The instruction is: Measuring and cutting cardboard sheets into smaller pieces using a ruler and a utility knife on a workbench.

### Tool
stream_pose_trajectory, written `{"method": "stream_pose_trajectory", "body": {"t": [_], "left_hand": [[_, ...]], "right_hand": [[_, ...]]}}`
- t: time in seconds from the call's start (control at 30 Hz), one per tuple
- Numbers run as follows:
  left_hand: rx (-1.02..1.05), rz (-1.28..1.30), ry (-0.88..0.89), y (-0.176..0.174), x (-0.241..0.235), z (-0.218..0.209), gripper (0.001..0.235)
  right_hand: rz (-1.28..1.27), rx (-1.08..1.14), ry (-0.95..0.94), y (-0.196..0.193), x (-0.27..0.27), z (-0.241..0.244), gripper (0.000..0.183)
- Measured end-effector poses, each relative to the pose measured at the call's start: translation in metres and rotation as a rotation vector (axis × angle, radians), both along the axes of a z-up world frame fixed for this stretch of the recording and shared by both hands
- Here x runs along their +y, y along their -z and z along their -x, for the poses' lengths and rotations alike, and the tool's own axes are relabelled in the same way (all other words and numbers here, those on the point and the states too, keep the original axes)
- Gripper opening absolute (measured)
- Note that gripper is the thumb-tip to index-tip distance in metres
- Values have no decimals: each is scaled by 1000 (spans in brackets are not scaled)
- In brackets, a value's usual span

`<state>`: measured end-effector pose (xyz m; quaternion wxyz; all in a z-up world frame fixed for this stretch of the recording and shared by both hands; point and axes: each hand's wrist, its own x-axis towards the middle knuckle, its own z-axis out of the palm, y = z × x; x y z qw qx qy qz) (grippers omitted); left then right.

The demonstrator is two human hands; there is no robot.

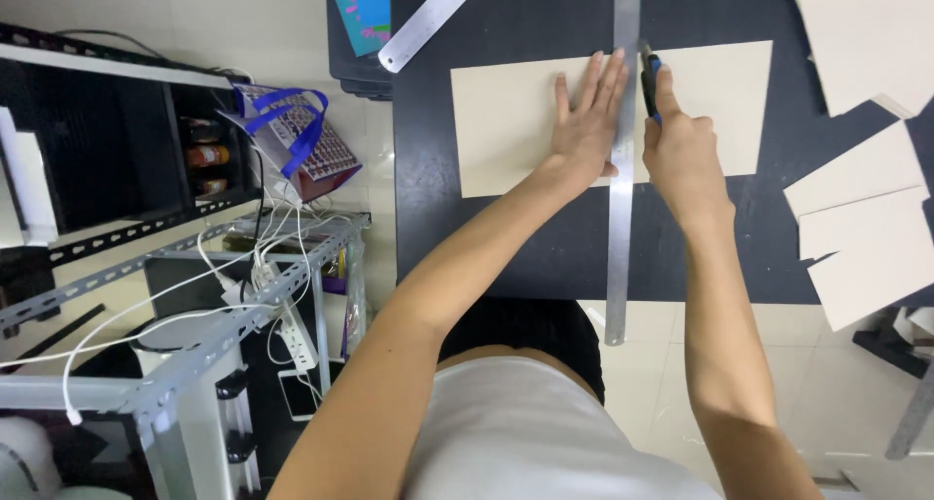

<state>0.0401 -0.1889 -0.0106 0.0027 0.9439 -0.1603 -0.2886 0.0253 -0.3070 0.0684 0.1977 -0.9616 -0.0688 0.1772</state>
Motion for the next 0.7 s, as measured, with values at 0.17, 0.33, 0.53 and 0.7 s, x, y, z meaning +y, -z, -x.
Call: {"method": "stream_pose_trajectory", "body": {"t": [0.17, 0.33, 0.53, 0.7], "left_hand": [[-33, -35, -1, 6, -5, -1, 149], [-49, -70, 2, -4, -5, 4, 149], [-79, -61, -5, -6, -1, 4, 149], [-55, 21, -8, -14, 10, 4, 146]], "right_hand": [[182, 71, -7, -8, 10, 9, 61], [245, 294, 95, -49, 18, 65, 65], [300, 422, 114, -51, -14, 139, 66], [156, 624, 358, -107, 1, 109, 63]]}}
